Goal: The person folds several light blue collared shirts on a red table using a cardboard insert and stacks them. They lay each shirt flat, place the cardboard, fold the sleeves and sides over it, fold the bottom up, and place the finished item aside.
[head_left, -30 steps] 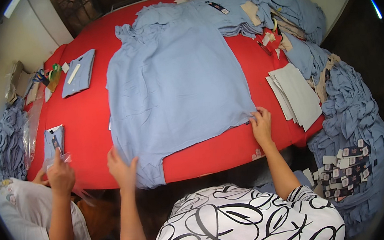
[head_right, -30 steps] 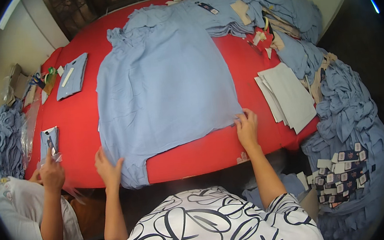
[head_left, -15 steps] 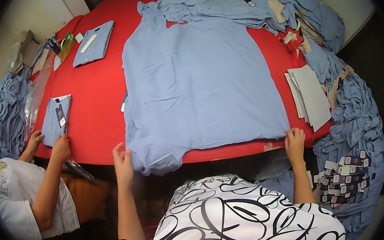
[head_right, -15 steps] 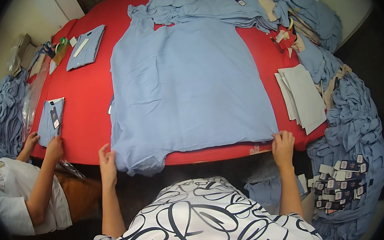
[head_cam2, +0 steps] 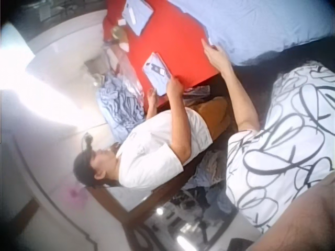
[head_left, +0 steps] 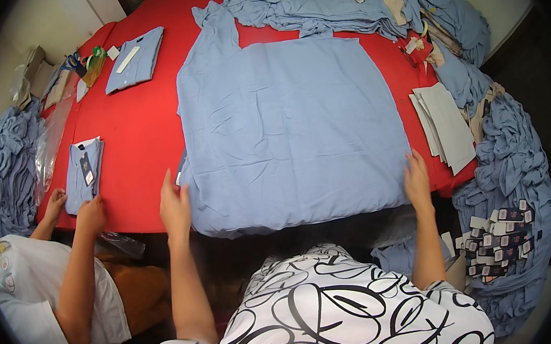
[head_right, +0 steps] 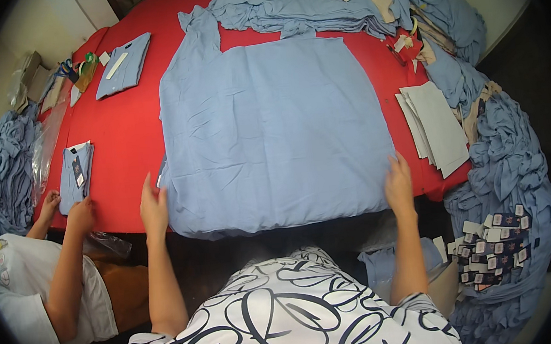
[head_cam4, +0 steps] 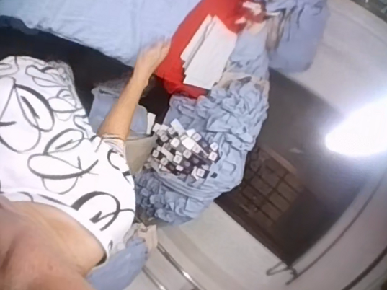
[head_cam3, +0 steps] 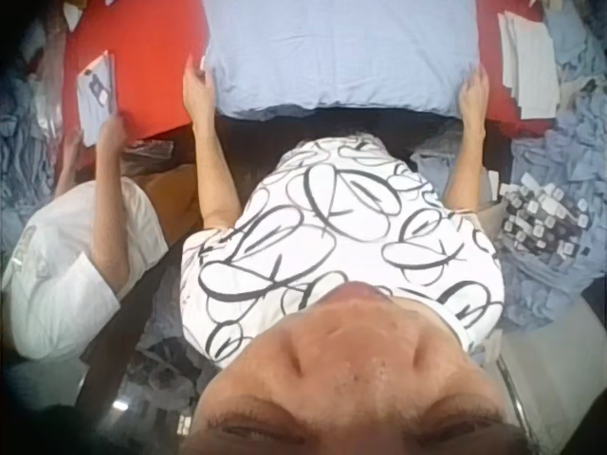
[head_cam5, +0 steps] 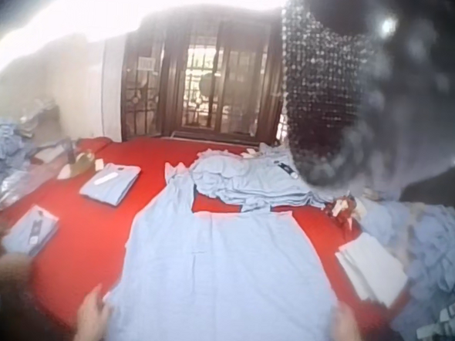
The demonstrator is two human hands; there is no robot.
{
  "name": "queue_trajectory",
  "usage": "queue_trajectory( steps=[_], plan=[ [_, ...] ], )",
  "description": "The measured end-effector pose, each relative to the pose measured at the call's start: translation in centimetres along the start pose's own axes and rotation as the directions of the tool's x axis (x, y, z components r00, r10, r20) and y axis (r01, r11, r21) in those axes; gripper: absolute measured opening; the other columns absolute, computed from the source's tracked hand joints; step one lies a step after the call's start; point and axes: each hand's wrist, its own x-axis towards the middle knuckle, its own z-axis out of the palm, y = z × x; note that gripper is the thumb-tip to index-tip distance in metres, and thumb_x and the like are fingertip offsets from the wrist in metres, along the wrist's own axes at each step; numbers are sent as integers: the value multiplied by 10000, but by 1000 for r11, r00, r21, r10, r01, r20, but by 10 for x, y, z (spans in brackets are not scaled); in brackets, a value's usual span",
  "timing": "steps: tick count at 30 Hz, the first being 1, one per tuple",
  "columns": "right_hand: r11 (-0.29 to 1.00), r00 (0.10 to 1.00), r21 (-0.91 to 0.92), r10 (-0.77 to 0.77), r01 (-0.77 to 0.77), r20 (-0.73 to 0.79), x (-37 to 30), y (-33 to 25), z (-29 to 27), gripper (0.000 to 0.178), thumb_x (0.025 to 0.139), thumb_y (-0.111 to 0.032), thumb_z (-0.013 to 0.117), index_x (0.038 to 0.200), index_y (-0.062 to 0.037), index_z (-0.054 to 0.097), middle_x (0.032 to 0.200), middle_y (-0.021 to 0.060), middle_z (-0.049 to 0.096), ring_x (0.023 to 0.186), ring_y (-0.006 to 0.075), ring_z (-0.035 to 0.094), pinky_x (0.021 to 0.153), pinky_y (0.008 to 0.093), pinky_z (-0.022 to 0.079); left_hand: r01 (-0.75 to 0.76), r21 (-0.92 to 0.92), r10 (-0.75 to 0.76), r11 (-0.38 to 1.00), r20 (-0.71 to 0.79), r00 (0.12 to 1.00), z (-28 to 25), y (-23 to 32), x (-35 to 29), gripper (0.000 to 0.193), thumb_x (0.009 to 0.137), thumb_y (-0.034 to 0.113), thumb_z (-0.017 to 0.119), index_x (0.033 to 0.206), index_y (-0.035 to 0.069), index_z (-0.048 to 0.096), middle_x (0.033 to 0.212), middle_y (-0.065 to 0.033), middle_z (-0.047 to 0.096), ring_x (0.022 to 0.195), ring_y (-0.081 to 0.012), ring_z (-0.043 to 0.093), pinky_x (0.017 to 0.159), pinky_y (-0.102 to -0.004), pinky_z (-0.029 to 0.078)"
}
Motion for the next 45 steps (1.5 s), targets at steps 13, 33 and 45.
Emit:
queue_trajectory(
  steps=[13, 33, 45],
  plan=[
    [898, 981, -396, 184, -192, -60, 83, 3, 64, 548, 955, -299, 573, 1410, -9, 472, 1518, 180, 395, 1451, 345, 292, 1190, 567, 136, 295, 136, -298, 946, 0, 955, 1, -60, 65, 360, 897, 300, 684, 1069, -15, 662, 930, -143, 692, 876, -295, 671, 796, -394, 515],
    [961, 1000, -277, 9, -6, 9, 406, -15, 143, 658, 1002, -489, 432, 1535, -120, 324, 1618, 115, 247, 1513, 292, 150, 1189, 596, 70, -28, 292, 30, 956, -4, 1000, 155, -3, 284, 349, 968, 387, 597, 913, 45, 549, 803, -178, 671, 760, -393, 644, 673, -497, 477],
    [983, 985, -67, -172, 170, -29, 303, -6, 101, 505, 991, -296, 539, 1434, -62, 470, 1532, 180, 380, 1441, 347, 313, 1185, 516, 197, 8, 223, 24, 975, -140, 990, 199, 10, 298, 282, 952, 282, 621, 1132, 74, 560, 1134, -179, 616, 990, -349, 594, 803, -433, 478]
  ],
)
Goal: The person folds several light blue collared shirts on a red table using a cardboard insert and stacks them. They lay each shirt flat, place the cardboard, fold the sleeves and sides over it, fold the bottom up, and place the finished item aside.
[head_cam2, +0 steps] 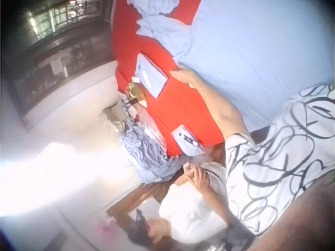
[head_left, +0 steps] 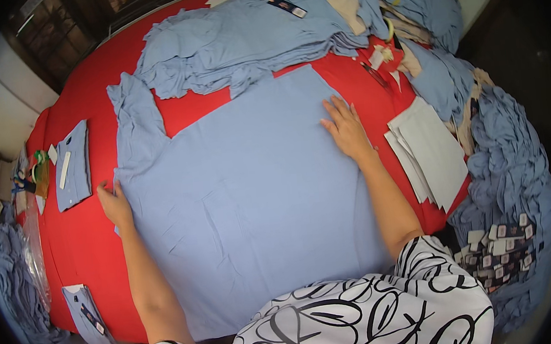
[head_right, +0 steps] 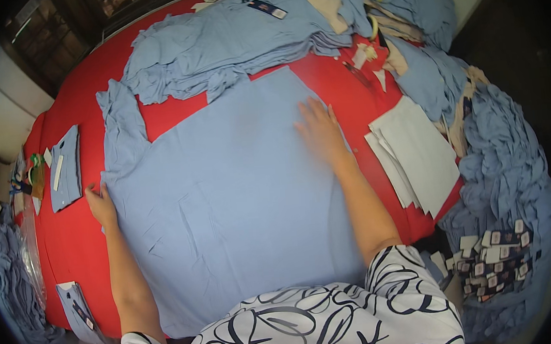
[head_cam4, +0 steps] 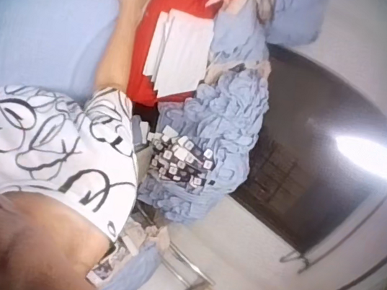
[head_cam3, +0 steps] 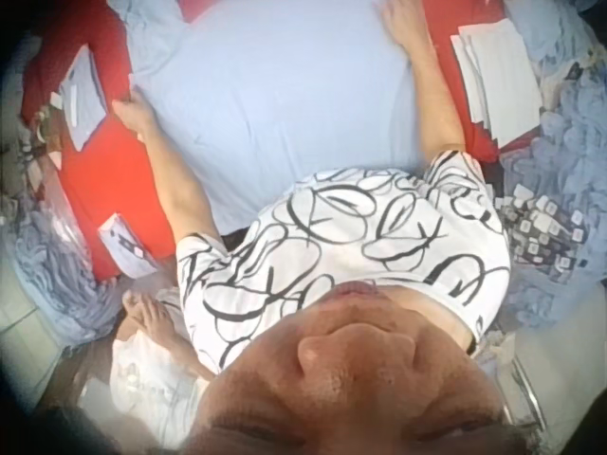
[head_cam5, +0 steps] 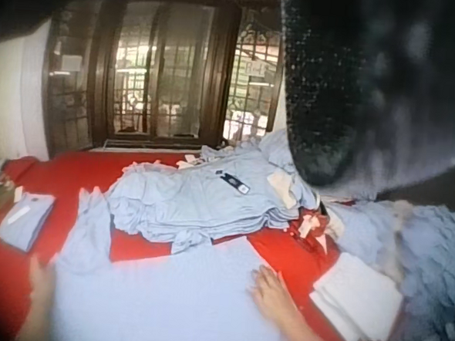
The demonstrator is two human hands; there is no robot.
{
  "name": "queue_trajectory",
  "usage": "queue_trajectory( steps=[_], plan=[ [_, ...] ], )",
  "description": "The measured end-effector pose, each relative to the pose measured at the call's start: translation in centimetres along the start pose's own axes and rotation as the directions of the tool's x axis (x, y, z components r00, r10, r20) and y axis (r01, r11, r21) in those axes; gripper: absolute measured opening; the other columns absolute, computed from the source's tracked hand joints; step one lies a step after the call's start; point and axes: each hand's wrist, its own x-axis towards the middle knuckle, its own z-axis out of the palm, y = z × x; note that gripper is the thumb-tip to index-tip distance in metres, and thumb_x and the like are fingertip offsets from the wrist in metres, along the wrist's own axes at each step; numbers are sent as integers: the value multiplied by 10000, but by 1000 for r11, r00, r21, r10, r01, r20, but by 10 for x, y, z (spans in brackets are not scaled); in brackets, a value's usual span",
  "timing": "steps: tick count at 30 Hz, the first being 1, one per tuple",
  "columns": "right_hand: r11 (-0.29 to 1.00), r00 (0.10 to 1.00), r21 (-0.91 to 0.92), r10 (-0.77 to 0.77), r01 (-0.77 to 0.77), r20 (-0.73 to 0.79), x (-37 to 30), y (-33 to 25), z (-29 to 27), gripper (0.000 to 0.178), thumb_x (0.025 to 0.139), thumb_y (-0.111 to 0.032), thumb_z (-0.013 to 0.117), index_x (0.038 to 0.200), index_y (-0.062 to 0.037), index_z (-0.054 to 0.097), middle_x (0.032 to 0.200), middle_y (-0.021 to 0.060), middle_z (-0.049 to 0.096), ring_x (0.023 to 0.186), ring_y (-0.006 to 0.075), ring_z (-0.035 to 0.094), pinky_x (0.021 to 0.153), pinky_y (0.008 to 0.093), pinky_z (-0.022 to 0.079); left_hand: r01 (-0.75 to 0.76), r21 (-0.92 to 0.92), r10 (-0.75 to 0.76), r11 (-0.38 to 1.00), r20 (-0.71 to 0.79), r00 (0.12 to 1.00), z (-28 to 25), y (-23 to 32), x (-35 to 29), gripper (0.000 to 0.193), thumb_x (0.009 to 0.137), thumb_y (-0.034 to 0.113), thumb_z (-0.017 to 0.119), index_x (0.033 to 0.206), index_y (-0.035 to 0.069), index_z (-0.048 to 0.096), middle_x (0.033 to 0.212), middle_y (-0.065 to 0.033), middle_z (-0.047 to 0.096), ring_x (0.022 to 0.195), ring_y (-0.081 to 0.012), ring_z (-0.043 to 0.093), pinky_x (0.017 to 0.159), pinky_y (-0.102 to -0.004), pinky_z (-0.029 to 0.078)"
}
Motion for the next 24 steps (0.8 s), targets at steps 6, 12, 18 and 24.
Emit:
queue_trajectory(
  steps=[6, 12, 18, 24],
  plan=[
    [967, 974, -131, 223, -217, 30, -156, -46, -64, 498, 980, -222, 544, 1437, -42, 462, 1534, 201, 367, 1432, 368, 321, 1182, 523, 204, -327, 276, 248, 904, 285, 926, -60, -12, -95, 457, 991, 346, 543, 1400, 150, 494, 1407, -120, 507, 1292, -331, 453, 1064, -492, 351],
    [987, 987, -40, 156, -155, 48, -221, -6, -67, 548, 900, -213, 632, 1393, -14, 501, 1535, 218, 349, 1435, 385, 307, 1179, 575, 172, -319, 298, 199, 900, 371, 907, -61, -15, -120, 570, 1016, 430, 456, 1525, 186, 373, 1610, -88, 284, 1497, -310, 204, 1202, -501, 152],
    [987, 989, -77, 146, -144, 18, -284, -15, -84, 484, 922, -200, 602, 1356, 1, 520, 1503, 228, 390, 1431, 388, 316, 1178, 579, 178, -394, 229, 302, 890, 350, 887, -97, -8, -162, 569, 980, 312, 569, 1486, 103, 416, 1561, -168, 343, 1466, -383, 240, 1182, -520, 195],
    [957, 960, -126, 243, -260, -138, -264, 30, -93, 543, 929, -237, 598, 1426, -64, 464, 1513, 214, 381, 1440, 391, 298, 1178, 586, 158, -337, 329, 196, 882, 394, 898, -167, 3, -287, 648, 932, 315, 622, 1505, 121, 391, 1611, -176, 218, 1482, -416, 168, 1173, -586, 150]
  ],
)
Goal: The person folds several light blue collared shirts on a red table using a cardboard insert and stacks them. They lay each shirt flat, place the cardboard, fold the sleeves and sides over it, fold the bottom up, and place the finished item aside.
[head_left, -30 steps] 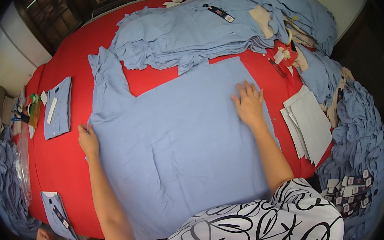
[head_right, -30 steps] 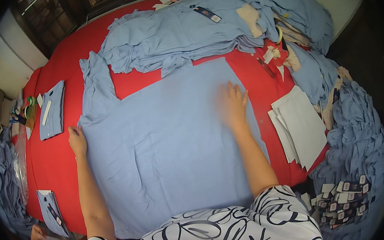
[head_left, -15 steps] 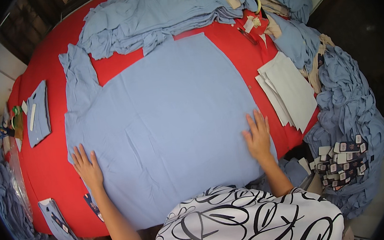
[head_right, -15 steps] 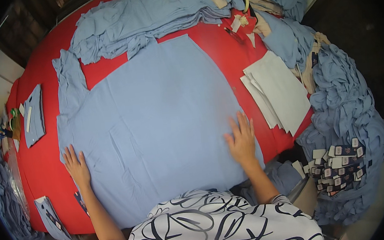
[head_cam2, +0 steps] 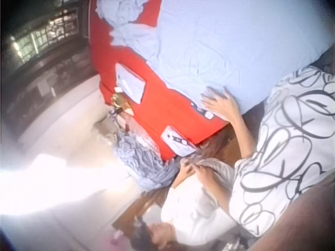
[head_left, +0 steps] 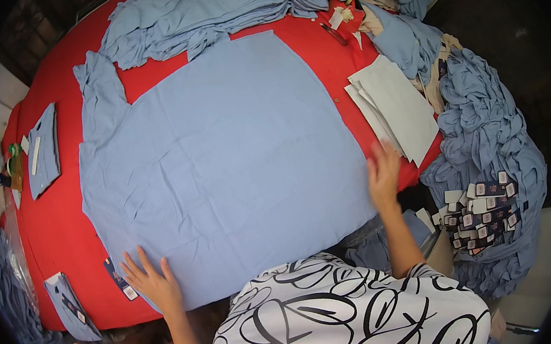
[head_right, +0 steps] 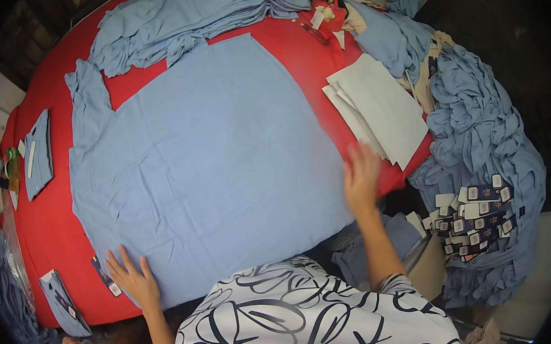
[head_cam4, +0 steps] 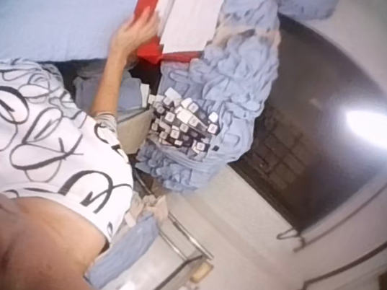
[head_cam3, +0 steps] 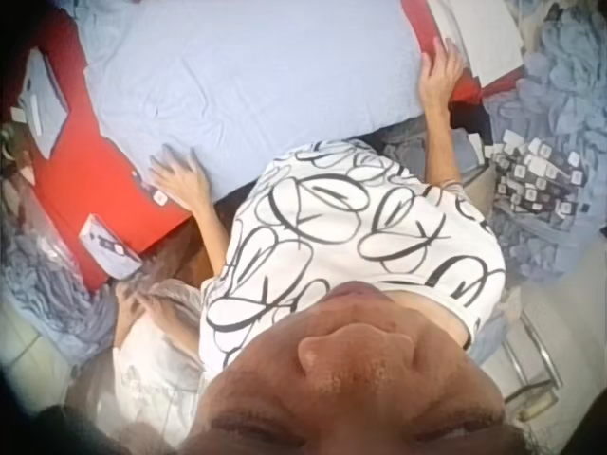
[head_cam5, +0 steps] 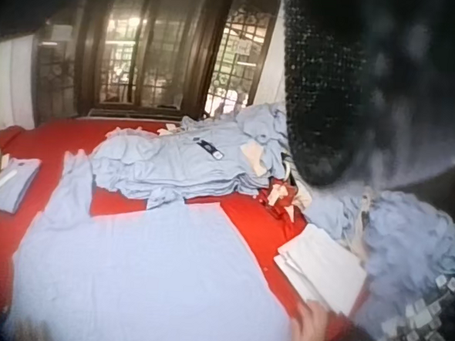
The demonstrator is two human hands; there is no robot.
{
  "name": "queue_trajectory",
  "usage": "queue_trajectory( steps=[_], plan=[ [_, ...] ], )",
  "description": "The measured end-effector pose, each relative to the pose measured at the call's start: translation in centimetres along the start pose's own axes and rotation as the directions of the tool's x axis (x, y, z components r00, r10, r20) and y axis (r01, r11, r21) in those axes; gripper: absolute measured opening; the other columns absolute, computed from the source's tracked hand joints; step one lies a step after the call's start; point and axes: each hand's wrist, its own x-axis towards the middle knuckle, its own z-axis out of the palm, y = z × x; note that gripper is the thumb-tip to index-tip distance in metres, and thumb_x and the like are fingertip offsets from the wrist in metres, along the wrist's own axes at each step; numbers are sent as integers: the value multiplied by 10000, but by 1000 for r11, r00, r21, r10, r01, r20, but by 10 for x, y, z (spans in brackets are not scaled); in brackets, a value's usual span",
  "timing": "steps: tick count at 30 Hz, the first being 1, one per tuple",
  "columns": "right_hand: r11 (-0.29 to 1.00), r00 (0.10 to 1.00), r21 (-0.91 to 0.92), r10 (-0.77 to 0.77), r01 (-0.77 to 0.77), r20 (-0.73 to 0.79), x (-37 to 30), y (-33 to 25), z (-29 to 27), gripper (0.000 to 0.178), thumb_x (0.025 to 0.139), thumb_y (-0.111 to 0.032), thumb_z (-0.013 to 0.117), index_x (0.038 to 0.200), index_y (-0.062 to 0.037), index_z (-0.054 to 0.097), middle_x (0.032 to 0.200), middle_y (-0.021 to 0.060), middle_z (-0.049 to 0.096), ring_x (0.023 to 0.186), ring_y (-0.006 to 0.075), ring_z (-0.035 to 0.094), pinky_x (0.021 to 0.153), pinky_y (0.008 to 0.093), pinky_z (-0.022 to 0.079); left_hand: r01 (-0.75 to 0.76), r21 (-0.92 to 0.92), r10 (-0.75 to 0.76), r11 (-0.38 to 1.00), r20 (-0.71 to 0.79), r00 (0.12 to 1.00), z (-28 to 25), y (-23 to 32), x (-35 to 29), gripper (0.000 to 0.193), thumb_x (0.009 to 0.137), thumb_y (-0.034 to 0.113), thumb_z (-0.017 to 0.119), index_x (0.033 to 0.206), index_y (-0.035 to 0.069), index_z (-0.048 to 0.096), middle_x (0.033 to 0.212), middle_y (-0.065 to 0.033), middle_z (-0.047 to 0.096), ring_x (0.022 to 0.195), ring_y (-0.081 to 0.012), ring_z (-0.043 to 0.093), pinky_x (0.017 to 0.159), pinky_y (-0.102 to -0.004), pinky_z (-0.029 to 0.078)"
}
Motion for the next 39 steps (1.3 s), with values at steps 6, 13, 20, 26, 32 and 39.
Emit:
queue_trajectory(
  steps=[6, 13, 20, 26, 32, 39],
  plan=[
    [913, 880, -246, 388, -325, 274, 78, 122, -3, 850, 890, -491, 621, 1569, -151, 238, 1585, 249, 246, 1454, 446, 233, 1150, 574, 254, 100, -87, -94, 991, 69, 993, 10, -15, -15, 753, 911, 386, 632, 1546, 136, 313, 1620, -197, 175, 1493, -423, 117, 1183, -584, 113],
    [980, 857, -180, 167, -88, 487, 94, 97, -44, 537, 885, -193, 664, 1346, 41, 520, 1281, 260, 606, 1212, 384, 579, 1021, 386, 441, 235, -220, -250, 947, -43, 967, 2, -40, -26, 748, 902, 381, 656, 1507, 68, 347, 1555, -227, 260, 1430, -420, 232, 1151, -549, 203],
    [972, 958, 198, -169, 124, 233, 132, -105, -131, 196, 952, -44, 536, 1098, 53, 623, 871, 210, 671, 811, 236, 665, 771, 334, 498, 411, -477, -495, 777, -58, 867, -10, -90, -1, 389, 867, 167, 711, 1208, 41, 571, 1042, -118, 595, 991, -302, 556, 890, -439, 425],
    [643, 639, 755, -636, 131, 432, 159, -333, -84, 385, 887, -49, 584, 1266, 17, 602, 1084, 77, 676, 962, 142, 624, 884, 285, 477, 303, -486, -450, 820, -220, 865, 16, -106, 4, 265, 839, 126, 721, 1075, 47, 629, 945, -78, 614, 928, -256, 582, 812, -381, 433],
    [587, 311, 740, -807, 328, 503, 142, -478, 83, 441, 900, -65, 596, 1338, -28, 566, 1270, 157, 649, 1158, 293, 614, 982, 374, 469, 250, -579, -469, 776, -266, 842, 17, -111, 9, 148, 842, 81, 692, 989, 60, 686, 946, -58, 629, 925, -256, 583, 823, -375, 438],
    [574, 333, 706, -818, 415, 468, 132, -507, 137, 431, 921, -38, 593, 1348, -99, 585, 1278, 149, 643, 1123, 313, 628, 973, 385, 486, 259, -627, -499, 734, -241, 832, 17, -115, 5, 195, 838, 49, 674, 1028, 55, 714, 949, -61, 634, 926, -256, 586, 844, -380, 455]
  ],
)
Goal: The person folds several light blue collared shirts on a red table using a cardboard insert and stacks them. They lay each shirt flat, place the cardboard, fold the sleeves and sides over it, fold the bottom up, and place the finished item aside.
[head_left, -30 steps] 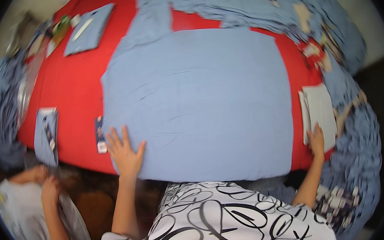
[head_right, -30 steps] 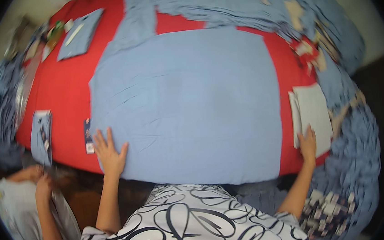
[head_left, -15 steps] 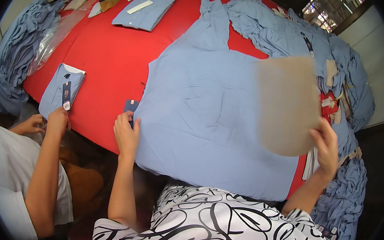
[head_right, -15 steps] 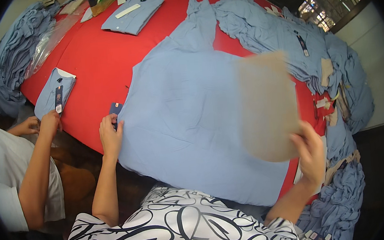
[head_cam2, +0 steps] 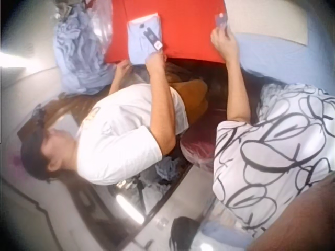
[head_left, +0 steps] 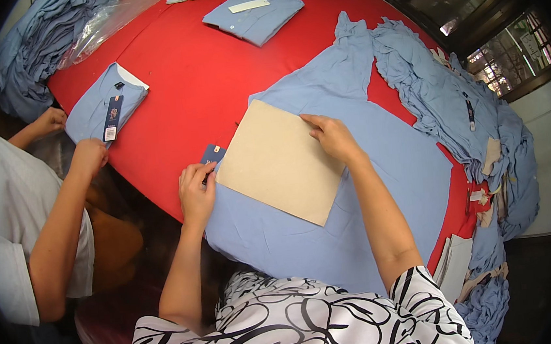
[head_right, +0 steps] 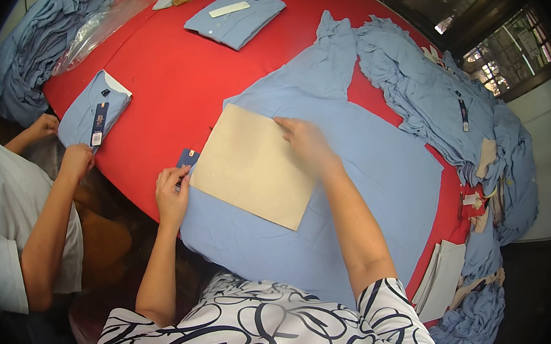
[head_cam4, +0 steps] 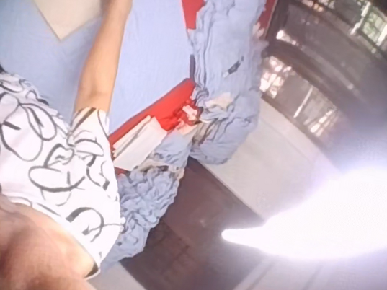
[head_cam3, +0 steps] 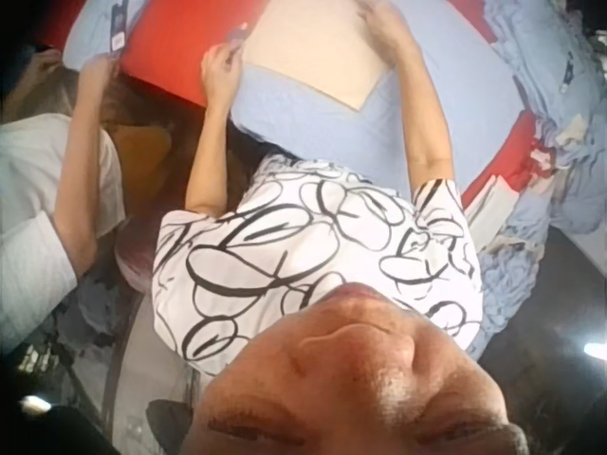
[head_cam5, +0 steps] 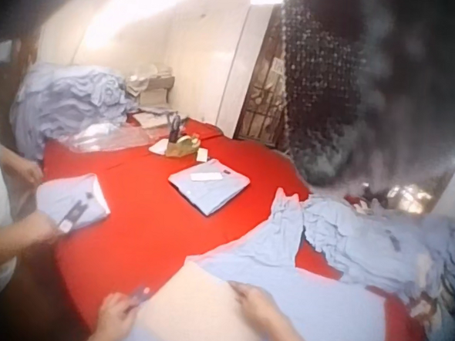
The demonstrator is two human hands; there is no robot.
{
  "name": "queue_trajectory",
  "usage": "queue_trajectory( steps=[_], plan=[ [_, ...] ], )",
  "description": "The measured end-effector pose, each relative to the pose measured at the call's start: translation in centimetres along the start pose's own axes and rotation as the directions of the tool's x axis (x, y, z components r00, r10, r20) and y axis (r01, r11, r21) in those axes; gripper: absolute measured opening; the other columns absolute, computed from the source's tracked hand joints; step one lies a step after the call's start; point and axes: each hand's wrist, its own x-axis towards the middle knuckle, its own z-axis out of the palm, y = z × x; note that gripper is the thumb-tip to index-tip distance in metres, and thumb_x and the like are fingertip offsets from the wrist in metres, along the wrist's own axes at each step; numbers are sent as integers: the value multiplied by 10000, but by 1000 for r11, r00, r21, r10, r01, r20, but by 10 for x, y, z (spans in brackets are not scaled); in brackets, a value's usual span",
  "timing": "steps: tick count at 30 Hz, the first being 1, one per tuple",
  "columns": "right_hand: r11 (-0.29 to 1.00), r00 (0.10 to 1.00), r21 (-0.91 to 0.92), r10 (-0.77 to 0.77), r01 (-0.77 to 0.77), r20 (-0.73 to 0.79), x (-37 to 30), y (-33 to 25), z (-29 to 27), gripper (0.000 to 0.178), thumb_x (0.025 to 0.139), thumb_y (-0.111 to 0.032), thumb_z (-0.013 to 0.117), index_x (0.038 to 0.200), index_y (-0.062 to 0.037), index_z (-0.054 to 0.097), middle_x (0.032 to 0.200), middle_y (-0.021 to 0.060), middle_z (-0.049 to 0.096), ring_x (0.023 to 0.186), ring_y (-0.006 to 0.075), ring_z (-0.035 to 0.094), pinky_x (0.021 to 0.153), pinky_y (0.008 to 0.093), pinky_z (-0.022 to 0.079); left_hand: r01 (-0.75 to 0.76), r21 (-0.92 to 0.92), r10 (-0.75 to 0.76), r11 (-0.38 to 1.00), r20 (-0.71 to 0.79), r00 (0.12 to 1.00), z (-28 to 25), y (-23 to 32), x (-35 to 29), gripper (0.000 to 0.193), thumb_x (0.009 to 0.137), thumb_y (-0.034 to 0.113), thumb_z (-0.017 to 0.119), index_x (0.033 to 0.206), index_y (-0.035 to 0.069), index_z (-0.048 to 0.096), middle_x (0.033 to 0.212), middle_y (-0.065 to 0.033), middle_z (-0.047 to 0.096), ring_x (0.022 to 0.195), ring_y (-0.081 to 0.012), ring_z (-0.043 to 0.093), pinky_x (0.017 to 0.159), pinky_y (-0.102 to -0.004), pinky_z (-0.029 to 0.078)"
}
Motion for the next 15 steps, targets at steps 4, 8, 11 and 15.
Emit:
queue_trajectory(
  steps=[4, 8, 11, 15],
  plan=[
    [998, 999, -48, 29, -31, -40, 3, 1, 2, 421, 921, -31, 590, 1335, -106, 598, 1277, 152, 643, 1138, 314, 622, 976, 383, 484, 8, -21, -8, 1000, -8, 1000, -2, 3, 1, 197, 843, 36, 666, 1034, 51, 712, 948, -66, 631, 911, -246, 595, 833, -368, 475],
    [994, 998, -100, 46, -49, -30, 5, 1, 0, 430, 917, -26, 591, 1338, -111, 597, 1284, 152, 639, 1150, 317, 618, 983, 383, 482, 60, -86, -61, 994, -11, 998, -6, 10, 5, 213, 861, 8, 637, 1061, 36, 704, 967, -76, 632, 896, -228, 612, 806, -352, 502],
    [993, 1000, -119, 27, -28, -13, 7, 2, -2, 435, 916, -23, 591, 1342, -109, 595, 1290, 150, 636, 1153, 318, 616, 989, 381, 481, 151, -219, -158, 964, -18, 987, -5, 5, 4, 242, 877, -12, 603, 1099, 27, 692, 1012, -93, 632, 889, -227, 619, 797, -345, 511],
    [993, 1000, -117, -11, 11, 0, 10, 9, -2, 433, 917, -19, 588, 1341, -104, 595, 1290, 146, 638, 1154, 318, 615, 994, 376, 480, 210, -476, -288, 854, -96, 953, -5, 7, 13, 273, 891, -26, 569, 1132, 30, 684, 1071, -116, 626, 926, -250, 611, 807, -347, 510]
  ],
)
